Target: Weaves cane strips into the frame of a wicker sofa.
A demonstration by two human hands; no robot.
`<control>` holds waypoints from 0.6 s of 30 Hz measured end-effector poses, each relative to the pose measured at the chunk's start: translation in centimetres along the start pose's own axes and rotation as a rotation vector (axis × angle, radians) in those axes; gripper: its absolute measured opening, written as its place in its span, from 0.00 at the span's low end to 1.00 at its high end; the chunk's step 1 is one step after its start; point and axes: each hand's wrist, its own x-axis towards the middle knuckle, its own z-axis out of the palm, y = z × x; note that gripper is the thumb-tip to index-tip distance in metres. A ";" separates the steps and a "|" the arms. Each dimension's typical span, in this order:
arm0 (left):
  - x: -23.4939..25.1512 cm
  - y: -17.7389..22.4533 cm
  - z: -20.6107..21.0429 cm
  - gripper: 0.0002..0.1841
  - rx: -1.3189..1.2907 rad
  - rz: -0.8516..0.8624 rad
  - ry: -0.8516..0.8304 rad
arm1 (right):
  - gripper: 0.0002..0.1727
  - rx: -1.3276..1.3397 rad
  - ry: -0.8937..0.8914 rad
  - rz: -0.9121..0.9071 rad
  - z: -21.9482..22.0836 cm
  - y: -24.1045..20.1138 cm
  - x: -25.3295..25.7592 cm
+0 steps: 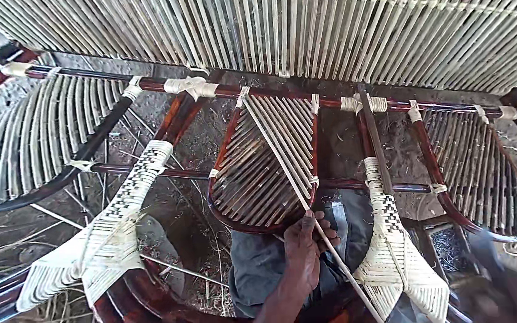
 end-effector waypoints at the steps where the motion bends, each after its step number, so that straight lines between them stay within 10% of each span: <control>1: 0.0 -0.1 0.1 0.19 -0.003 -0.002 0.004 | 0.32 -0.002 -0.025 -0.035 0.2 -1.1 3.3; 8: 0.3 -0.6 -0.1 0.19 0.024 0.042 0.010 | 0.30 -0.527 -0.172 -0.472 4.4 -7.0 18.3; 18: 0.5 -0.6 0.0 0.18 0.032 0.024 0.031 | 0.19 -0.894 -0.343 -0.740 4.5 -8.9 21.9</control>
